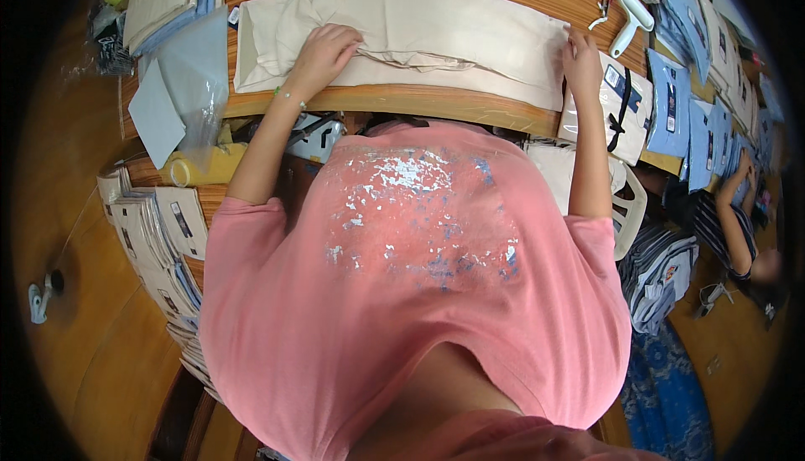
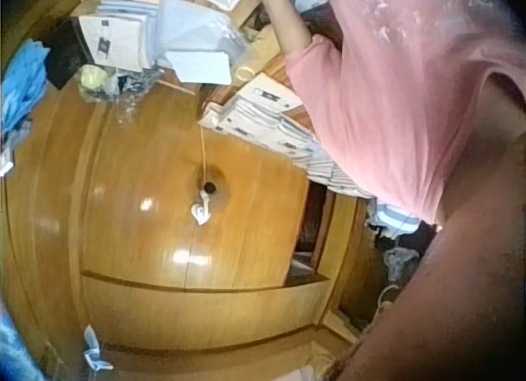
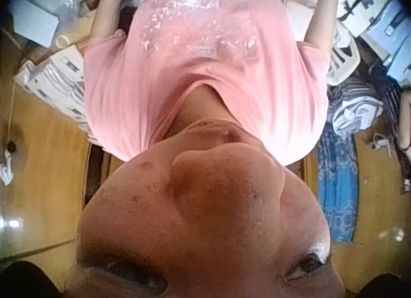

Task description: The person folds a shirt and places it into a clear plastic bag, then unfolds another shirt to prepare for the next one.

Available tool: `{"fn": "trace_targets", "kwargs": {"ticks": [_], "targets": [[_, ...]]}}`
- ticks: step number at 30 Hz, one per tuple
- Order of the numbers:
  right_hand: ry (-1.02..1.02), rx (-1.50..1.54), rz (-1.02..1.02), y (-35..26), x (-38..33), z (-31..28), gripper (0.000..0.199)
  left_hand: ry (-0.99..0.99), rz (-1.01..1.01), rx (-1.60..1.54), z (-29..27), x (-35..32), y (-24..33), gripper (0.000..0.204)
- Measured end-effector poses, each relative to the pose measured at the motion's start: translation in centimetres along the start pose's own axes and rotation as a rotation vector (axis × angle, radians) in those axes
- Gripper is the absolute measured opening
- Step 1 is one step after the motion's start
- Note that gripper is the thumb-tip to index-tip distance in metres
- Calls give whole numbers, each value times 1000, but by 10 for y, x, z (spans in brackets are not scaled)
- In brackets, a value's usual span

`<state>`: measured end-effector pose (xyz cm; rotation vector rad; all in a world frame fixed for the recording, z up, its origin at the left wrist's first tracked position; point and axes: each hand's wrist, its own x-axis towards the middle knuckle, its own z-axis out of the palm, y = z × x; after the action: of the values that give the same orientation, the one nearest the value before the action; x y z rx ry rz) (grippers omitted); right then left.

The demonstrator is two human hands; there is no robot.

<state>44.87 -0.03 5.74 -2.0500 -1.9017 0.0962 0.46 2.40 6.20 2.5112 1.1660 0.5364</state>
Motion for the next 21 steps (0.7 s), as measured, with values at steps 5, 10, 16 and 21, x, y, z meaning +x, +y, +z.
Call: {"fn": "trace_targets", "kwargs": {"ticks": [5, 10, 16, 21], "targets": [[-288, 542, -143, -57, -3, 3, 18, 15, 43, -206, 33, 26, 57, 18], [-360, 537, -269, -80, -39, 30, 17, 99, 51, -82, 86, 67, 107, 21], [-275, 502, -320, -67, -42, 54, 11, -11, -9, -9, 113, 75, 113, 18], [-293, 491, -336, -64, -41, 56, 9, -53, -292, -218, 104, 70, 118, 17]]}}
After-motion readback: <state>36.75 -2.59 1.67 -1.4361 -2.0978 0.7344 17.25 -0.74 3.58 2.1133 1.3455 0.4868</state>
